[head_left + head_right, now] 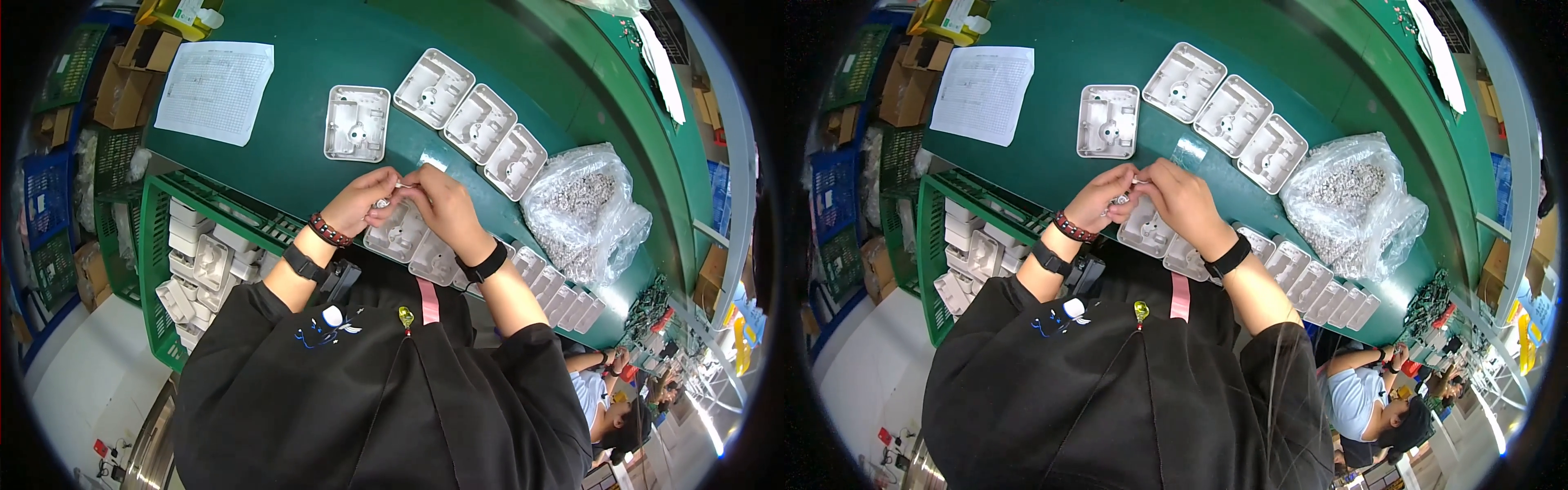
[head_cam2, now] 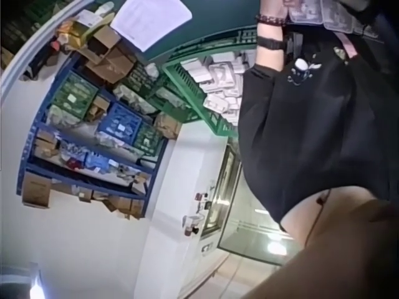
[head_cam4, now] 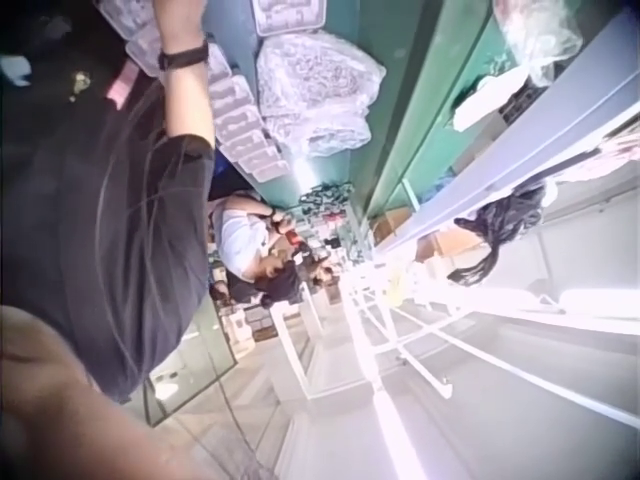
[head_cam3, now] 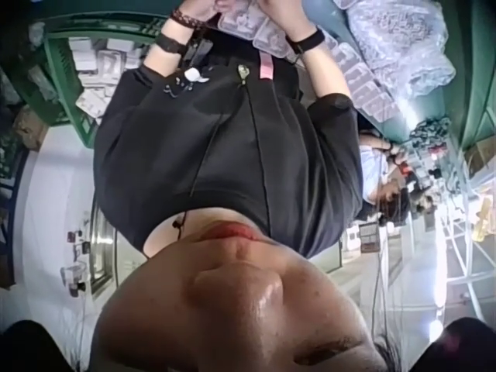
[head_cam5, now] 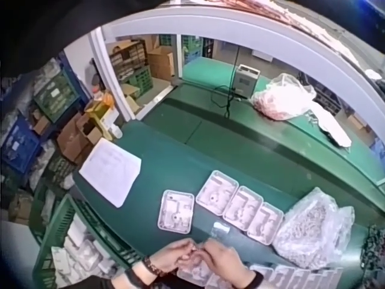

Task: The person assembles electrical boxes by inserting small white components from bags into plastic housings. They arrange the housings in rows on the table to install the parts and then stack the completed boxes into a green plastic crate.

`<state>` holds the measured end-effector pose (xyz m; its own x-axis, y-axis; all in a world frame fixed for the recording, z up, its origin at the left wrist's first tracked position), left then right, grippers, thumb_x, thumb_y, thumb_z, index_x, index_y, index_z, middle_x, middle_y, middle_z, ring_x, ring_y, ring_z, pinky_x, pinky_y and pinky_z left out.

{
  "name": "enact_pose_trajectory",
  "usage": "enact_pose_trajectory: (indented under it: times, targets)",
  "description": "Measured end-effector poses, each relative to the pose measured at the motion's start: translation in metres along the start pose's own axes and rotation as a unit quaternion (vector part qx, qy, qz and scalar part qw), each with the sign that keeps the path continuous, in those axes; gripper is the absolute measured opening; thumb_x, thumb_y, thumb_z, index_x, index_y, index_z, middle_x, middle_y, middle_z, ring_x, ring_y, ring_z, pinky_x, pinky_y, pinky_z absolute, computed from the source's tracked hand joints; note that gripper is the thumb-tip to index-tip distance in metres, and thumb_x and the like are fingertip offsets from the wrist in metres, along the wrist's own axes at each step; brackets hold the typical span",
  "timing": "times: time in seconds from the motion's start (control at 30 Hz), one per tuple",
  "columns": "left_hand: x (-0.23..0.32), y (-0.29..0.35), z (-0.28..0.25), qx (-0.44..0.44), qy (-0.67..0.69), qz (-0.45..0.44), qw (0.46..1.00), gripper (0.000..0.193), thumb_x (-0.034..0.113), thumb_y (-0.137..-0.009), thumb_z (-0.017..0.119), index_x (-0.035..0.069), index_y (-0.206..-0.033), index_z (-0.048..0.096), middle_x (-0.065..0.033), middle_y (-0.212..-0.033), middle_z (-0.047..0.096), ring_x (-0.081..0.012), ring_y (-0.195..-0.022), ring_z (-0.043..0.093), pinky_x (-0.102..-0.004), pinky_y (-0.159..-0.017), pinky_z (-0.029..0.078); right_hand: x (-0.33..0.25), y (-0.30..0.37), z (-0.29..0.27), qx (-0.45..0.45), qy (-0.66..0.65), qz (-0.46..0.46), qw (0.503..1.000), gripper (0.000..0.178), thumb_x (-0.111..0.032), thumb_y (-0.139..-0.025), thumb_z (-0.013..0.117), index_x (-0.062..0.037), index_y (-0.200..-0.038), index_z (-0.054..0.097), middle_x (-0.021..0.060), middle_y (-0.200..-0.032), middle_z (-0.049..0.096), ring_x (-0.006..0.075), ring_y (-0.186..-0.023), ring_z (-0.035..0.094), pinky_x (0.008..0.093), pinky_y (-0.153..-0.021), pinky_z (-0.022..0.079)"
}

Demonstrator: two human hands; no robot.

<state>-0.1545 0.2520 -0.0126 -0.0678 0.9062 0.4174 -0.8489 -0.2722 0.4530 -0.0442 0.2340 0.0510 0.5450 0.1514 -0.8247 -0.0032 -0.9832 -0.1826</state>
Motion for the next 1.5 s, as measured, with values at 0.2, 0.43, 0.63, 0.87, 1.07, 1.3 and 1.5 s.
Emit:
enact_pose_trajectory:
  times: [0.2,0.43,0.63,0.87,1.07,1.3,1.5]
  targets:
    - [0.104,0.02,-0.063,0.391,-0.597,0.274,0.645,0.03,0.029,-0.082,0.057,0.003,-0.095,0.049,-0.0114,-0.072,0.056,-0.0238,-0.056,0.055,-0.0326,-0.045,0.041,-0.006,-0.052,-0.003,-0.026,0.102,-0.099,0.989,0.01,-0.005,-0.071,0.062,-0.0038,-0.077,0.054,0.0082,-0.075,0.056,0.0254,-0.064,0.055,0.0321,-0.055,0.044]
    - [0.1,-0.003,-0.111,0.397,-0.702,0.168,0.566,0.028,0.024,-0.08,0.057,0.002,-0.094,0.046,-0.0183,-0.073,0.057,-0.0363,-0.067,0.056,-0.043,-0.056,0.044,0.014,-0.115,0.032,-0.06,0.235,-0.244,0.939,0.01,-0.009,-0.065,0.062,-0.0086,-0.073,0.055,0.0033,-0.075,0.052,0.0192,-0.071,0.052,0.029,-0.063,0.041]
    - [0.093,0.007,-0.113,0.362,-0.7,0.126,0.603,0.02,0.018,-0.079,0.053,0.003,-0.088,0.043,-0.0189,-0.081,0.058,-0.0384,-0.073,0.056,-0.0467,-0.059,0.045,0.035,-0.134,0.081,-0.134,0.238,-0.278,0.921,0.003,-0.013,-0.066,0.056,-0.0109,-0.067,0.058,0.0004,-0.083,0.049,0.0145,-0.082,0.048,0.0263,-0.071,0.036]
    - [0.088,0.008,-0.116,0.325,-0.681,0.166,0.634,0.019,0.017,-0.08,0.054,0.006,-0.09,0.043,-0.0164,-0.069,0.054,-0.0372,-0.064,0.054,-0.0453,-0.054,0.042,0.048,-0.137,0.106,-0.196,0.241,-0.294,0.904,0.004,-0.014,-0.066,0.056,-0.0112,-0.067,0.059,-0.0005,-0.087,0.049,0.0142,-0.086,0.046,0.0259,-0.074,0.036]
    - [0.089,0.01,-0.118,0.327,-0.662,0.17,0.653,0.019,0.016,-0.079,0.055,0.006,-0.089,0.043,-0.0158,-0.068,0.054,-0.0364,-0.063,0.054,-0.0444,-0.052,0.041,0.049,-0.128,0.098,-0.193,0.274,-0.302,0.893,0.011,-0.015,-0.068,0.054,-0.0111,-0.072,0.064,-0.0009,-0.092,0.05,0.0138,-0.089,0.045,0.0252,-0.077,0.035]
    - [0.087,0.01,-0.12,0.332,-0.652,0.159,0.663,0.02,0.016,-0.078,0.057,0.006,-0.088,0.042,-0.0147,-0.064,0.053,-0.0353,-0.06,0.053,-0.0428,-0.051,0.041,0.057,-0.129,0.111,-0.227,0.275,-0.27,0.895,0.014,-0.015,-0.069,0.053,-0.0113,-0.075,0.065,0.0,-0.102,0.052,0.0154,-0.095,0.045,0.0256,-0.08,0.035]
    - [0.085,0.015,-0.12,0.33,-0.652,0.199,0.653,0.02,0.017,-0.08,0.056,0.006,-0.093,0.046,-0.0127,-0.061,0.051,-0.0311,-0.057,0.053,-0.04,-0.05,0.04,0.051,-0.126,0.092,-0.235,0.231,-0.243,0.912,0.014,-0.012,-0.069,0.055,-0.0119,-0.079,0.065,0.0023,-0.106,0.052,0.0189,-0.099,0.045,0.0277,-0.082,0.037]
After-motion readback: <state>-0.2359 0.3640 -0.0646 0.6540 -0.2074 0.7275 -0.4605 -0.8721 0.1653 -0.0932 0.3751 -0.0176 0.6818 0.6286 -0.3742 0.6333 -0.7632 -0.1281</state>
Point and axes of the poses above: each hand's wrist, its own y-axis away from the middle knuckle, its own z-axis out of the palm, x = y × z, the point moved 6 cm from there along -y, towards the middle knuckle
